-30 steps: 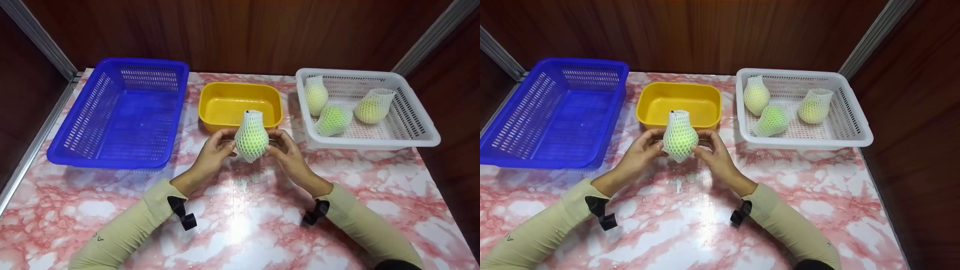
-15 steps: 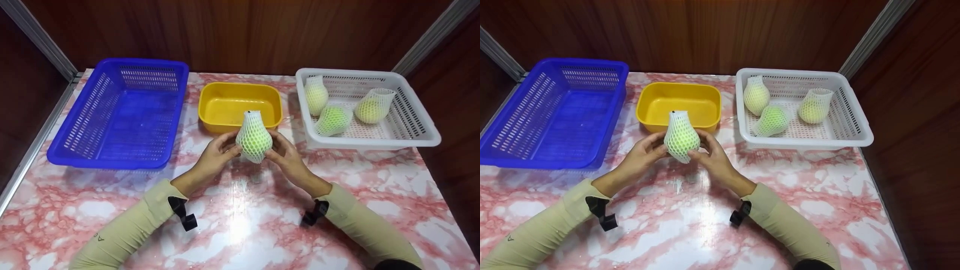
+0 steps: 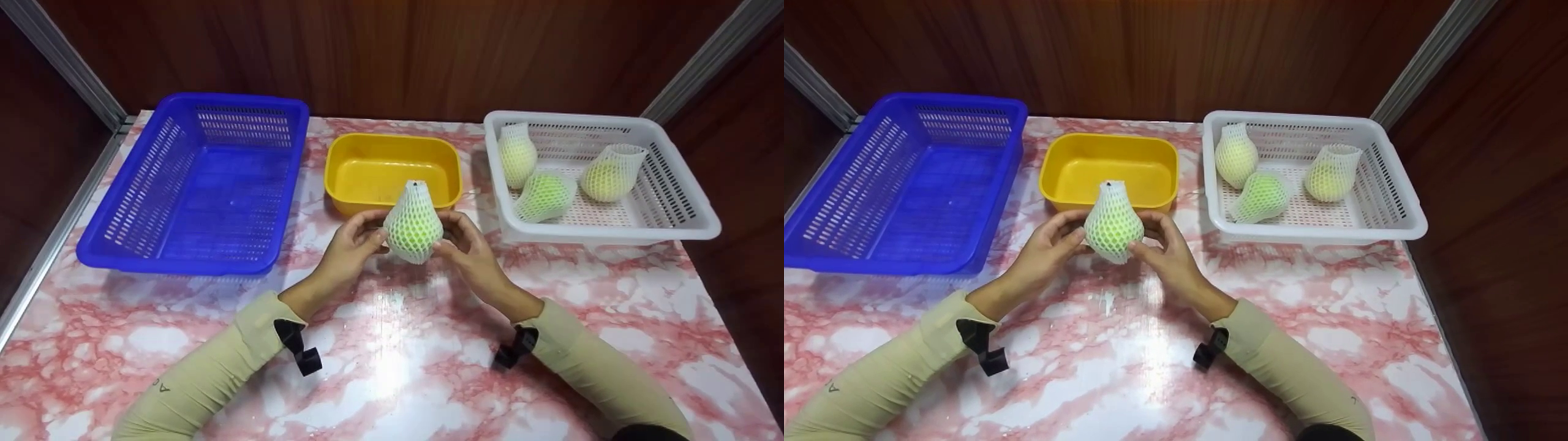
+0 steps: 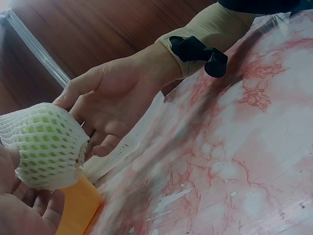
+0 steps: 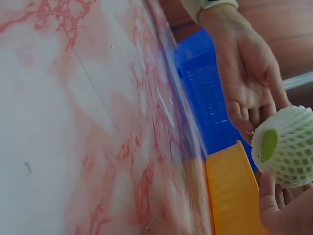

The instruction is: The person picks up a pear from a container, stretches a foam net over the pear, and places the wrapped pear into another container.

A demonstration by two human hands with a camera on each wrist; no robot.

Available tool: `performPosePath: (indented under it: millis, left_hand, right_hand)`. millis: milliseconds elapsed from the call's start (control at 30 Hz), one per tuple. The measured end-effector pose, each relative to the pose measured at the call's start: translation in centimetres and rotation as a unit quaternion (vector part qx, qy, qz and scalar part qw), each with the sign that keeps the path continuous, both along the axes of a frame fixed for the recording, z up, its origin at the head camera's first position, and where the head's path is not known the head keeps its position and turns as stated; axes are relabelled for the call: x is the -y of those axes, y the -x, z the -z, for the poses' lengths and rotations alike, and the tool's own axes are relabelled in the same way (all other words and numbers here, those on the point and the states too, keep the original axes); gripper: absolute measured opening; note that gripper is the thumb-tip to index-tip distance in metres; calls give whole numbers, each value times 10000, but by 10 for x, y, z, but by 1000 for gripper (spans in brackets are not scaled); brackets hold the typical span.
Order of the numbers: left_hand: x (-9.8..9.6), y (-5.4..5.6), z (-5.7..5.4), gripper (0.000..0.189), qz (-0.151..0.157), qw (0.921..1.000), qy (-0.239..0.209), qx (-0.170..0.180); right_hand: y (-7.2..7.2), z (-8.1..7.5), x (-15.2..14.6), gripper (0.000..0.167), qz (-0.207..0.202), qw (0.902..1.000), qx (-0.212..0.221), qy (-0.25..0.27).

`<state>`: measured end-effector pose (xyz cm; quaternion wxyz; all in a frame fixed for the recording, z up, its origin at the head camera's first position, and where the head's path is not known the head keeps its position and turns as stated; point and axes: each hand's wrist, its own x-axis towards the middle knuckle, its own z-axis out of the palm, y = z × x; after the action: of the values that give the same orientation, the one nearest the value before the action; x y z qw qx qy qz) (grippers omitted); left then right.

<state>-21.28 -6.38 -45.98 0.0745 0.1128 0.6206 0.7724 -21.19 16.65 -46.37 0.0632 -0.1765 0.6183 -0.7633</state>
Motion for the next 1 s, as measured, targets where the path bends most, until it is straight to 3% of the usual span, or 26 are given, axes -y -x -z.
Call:
performPosePath:
  millis: [167, 367, 500, 667, 767, 867, 1000]
  left_hand:
    - [0, -1, -1, 52, 5, 9999, 148, 75]
    - [1, -3, -2, 69, 495, 9969, 532, -309]
    - [1, -3, -1, 85, 711, 9955, 519, -348]
    - [0, -5, -2, 72, 678, 9930, 738, -619]
    - [-1, -6, -2, 69, 700, 9909, 855, -774]
    - [-1, -7, -3, 69, 806, 9893, 843, -881]
    - [-2, -7, -5, 62, 898, 9890, 706, -936]
  right_hand:
    - [-1, -2, 0, 49, -184, 9997, 126, 13]
    - [-1, -1, -4, 80, -447, 9985, -73, -309]
    - [0, -1, -5, 93, -586, 9964, -258, -560]
    - [1, -3, -7, 90, -601, 9920, -629, -911]
    - [0, -4, -10, 85, -455, 9821, -1152, -1422]
    - [-1, -5, -13, 80, -374, 9645, -1718, -1971]
    - [-1, -5, -18, 78, -420, 9490, -2166, -2250]
